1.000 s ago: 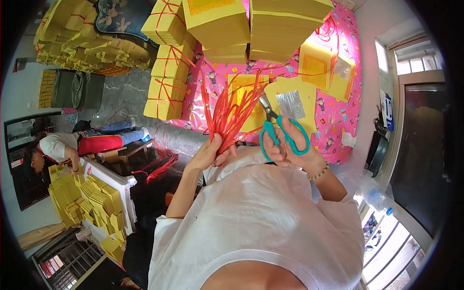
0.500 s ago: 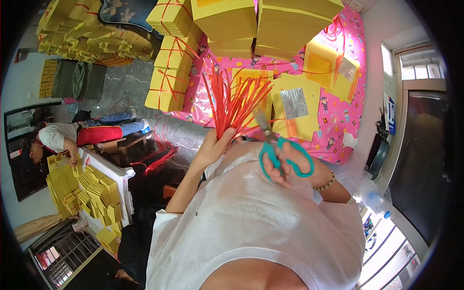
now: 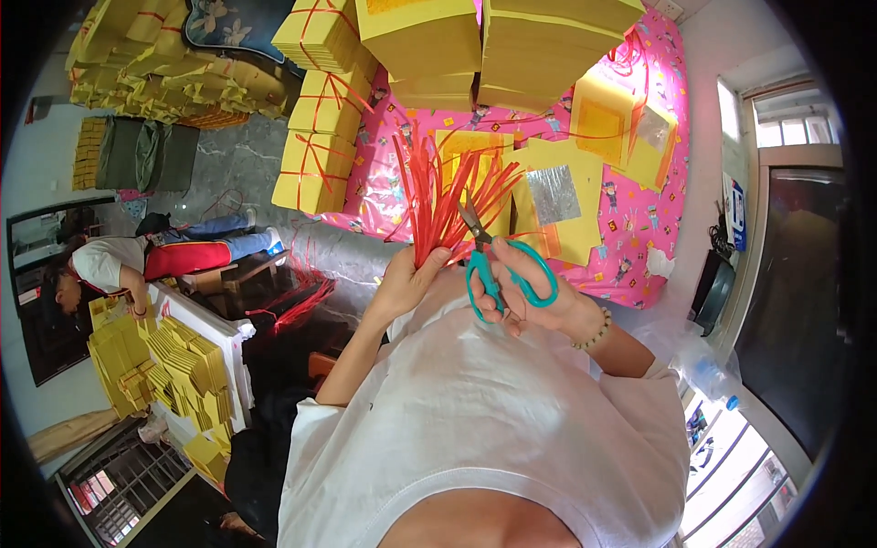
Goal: Untangling a bunch of red plastic strips and then cutting them with scissors for use in packaging.
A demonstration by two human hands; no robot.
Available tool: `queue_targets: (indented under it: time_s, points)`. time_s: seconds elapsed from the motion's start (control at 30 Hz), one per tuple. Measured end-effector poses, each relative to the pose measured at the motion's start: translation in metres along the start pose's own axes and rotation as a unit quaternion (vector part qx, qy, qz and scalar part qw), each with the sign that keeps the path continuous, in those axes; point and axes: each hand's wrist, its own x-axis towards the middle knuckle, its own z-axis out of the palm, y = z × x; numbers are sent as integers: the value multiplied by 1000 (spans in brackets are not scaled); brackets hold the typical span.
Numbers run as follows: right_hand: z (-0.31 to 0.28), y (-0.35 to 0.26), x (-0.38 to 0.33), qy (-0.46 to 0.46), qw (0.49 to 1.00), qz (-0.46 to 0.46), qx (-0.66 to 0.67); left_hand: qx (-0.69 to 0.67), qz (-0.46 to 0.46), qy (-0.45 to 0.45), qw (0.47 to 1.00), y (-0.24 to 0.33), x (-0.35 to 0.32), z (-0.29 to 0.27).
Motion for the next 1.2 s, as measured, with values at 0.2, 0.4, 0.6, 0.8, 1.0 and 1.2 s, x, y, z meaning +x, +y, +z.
queue_targets:
  time_s: [0.2,0.4,0.6,0.8,1.0,1.2]
  points:
    - [3,1,-2,-7,1000,10,14,-4,-9,-8,1000,-1,2,-1]
    - [-5,1,8,1,999,-18,32,90,15,14,996,-5,2,0]
    - [-7,7,12,6,998,-33,62,111,37,28,993,-1,0,3]
    - [-4,9,9,11,994,-66,90,109,34,25,993,-1,0,1]
    - [-2,11,7,-2,992,-96,85,63,-12,11,998,-11,0,-4]
    - [-3,11,8,-9,993,-88,83,-9,23,21,999,-10,0,1]
